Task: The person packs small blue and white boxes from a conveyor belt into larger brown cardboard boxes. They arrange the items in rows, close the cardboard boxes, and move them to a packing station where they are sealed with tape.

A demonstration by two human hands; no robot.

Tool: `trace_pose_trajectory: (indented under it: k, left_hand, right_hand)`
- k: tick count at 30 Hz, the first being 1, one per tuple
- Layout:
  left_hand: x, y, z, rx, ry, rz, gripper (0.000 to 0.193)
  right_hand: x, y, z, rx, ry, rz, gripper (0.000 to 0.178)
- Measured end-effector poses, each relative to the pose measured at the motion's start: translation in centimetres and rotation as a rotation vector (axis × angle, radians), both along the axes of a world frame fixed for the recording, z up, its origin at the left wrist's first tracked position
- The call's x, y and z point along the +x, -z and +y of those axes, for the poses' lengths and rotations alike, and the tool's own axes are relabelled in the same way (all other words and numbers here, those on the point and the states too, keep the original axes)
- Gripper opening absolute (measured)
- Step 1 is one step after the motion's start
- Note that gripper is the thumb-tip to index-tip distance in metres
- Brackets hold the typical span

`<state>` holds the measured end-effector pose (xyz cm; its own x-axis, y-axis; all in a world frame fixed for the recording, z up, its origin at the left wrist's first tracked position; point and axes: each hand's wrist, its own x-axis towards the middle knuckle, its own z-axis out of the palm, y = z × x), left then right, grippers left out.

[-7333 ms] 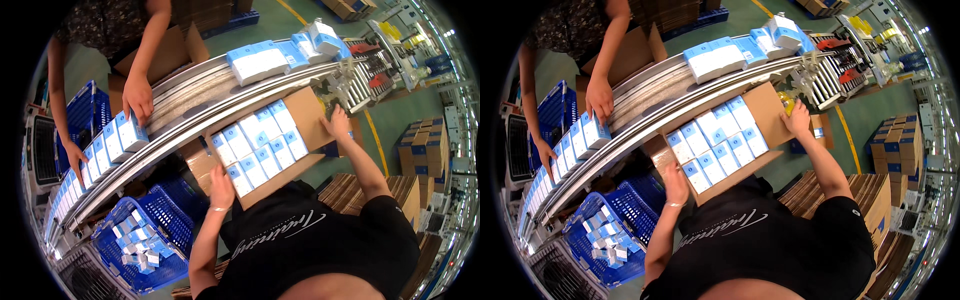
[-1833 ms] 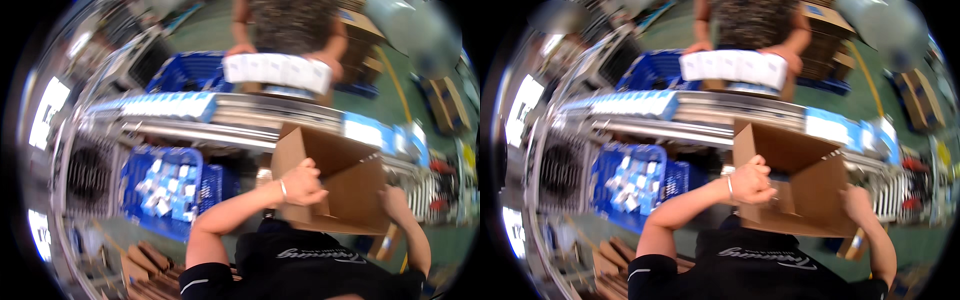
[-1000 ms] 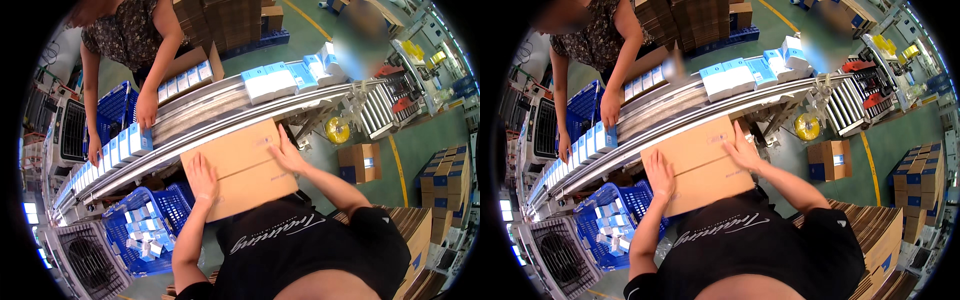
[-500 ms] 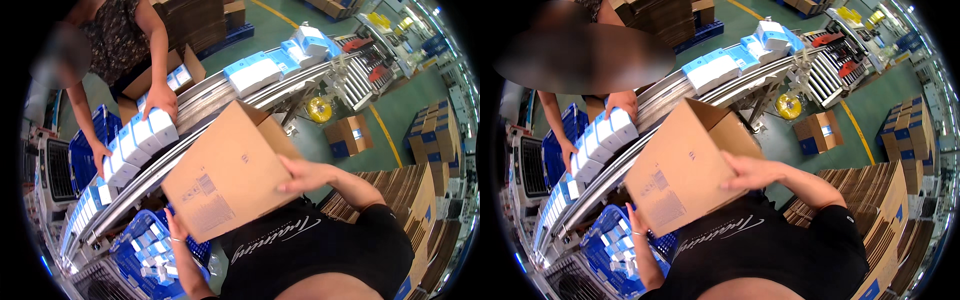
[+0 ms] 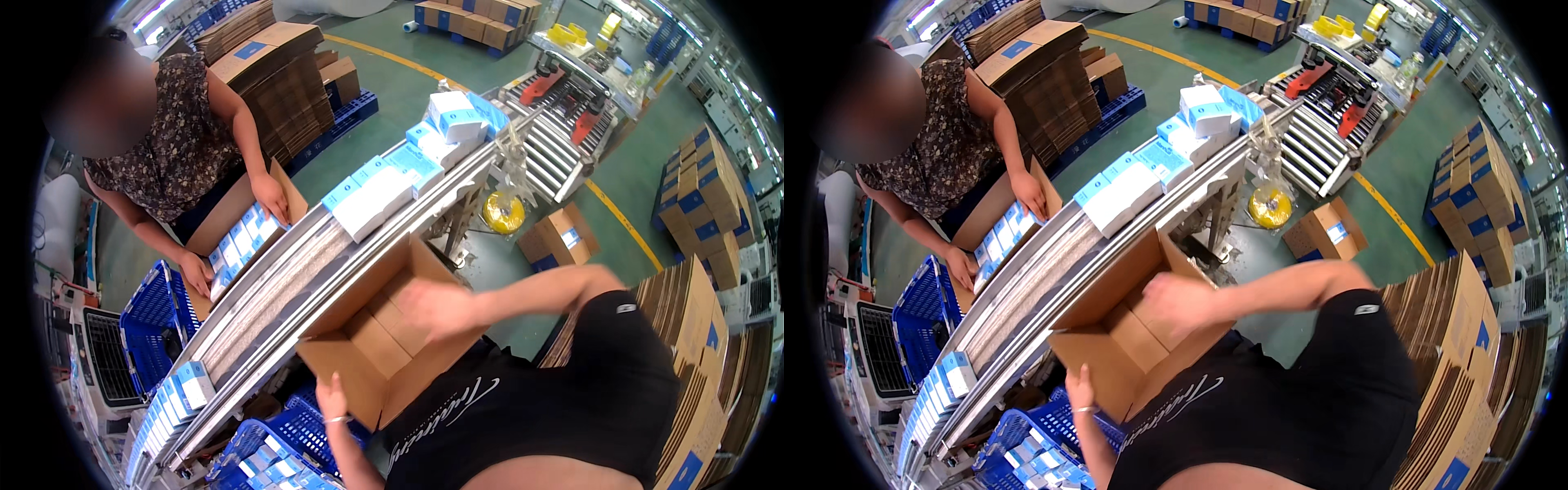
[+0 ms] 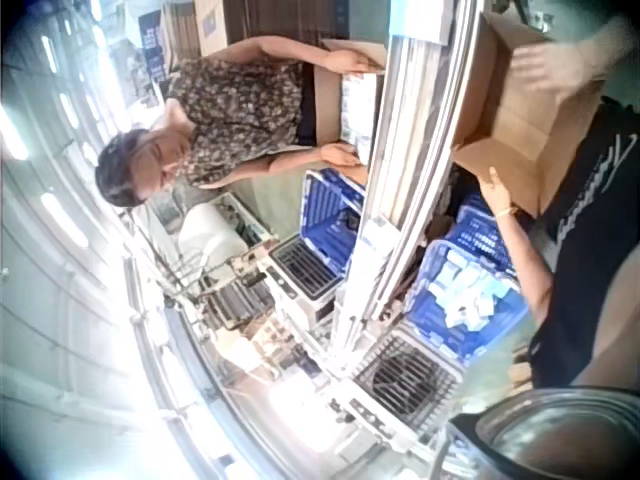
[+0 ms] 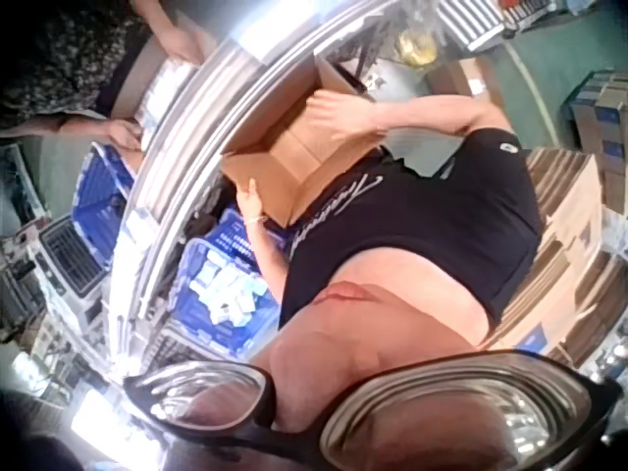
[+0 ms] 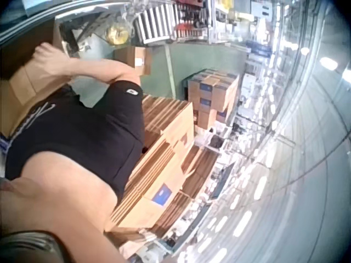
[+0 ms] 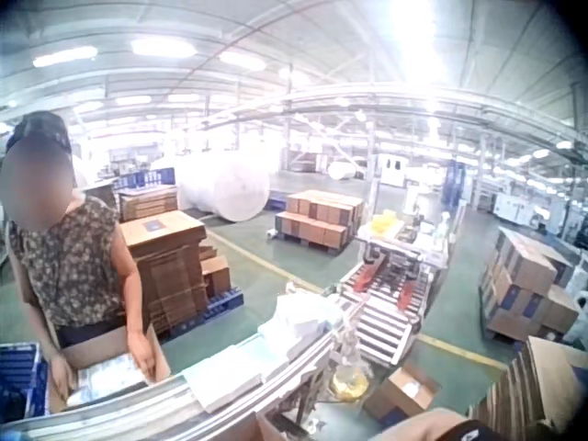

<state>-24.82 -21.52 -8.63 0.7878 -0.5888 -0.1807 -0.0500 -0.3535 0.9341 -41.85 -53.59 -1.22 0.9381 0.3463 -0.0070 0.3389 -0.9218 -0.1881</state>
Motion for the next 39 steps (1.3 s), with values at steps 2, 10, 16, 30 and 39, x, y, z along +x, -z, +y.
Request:
trace_pose_trajectory:
  k: [2, 10, 16, 30, 39]
  left_hand:
    - [1.0, 0.1, 3.0, -0.115, -0.164, 0.476, 0.030]
    - [1.9, 13.3, 2.6, 0.676, -0.250, -0.397, 0.027]
    - [4.4, -10.8, -13.9, 0.227, -0.151, -0.599, 0.014]
    - [5.9, -9.0, -24.9, 0.451, -0.237, -0.998, 0.072]
    - [11.0, -9.1, -14.5, 0.635, -0.199, -0.912, 0.069]
  right_hand:
    - [-3.9, 2.4, -9.5, -0.243, 0.147, 0.172, 0.074]
    - [-4.0, 15.1, -7.3, 0.754, 0.679, 0.232, 0.084]
    - [0.6, -5.9, -19.4, 0.421, 0.828, -0.689, 0.015]
    - [10.8, -4.3, -14.1, 1.029, 0.936, -0.519, 0.063]
    - [21.3, -1.6, 3.6, 0.654, 0.601, -0.026, 0.059]
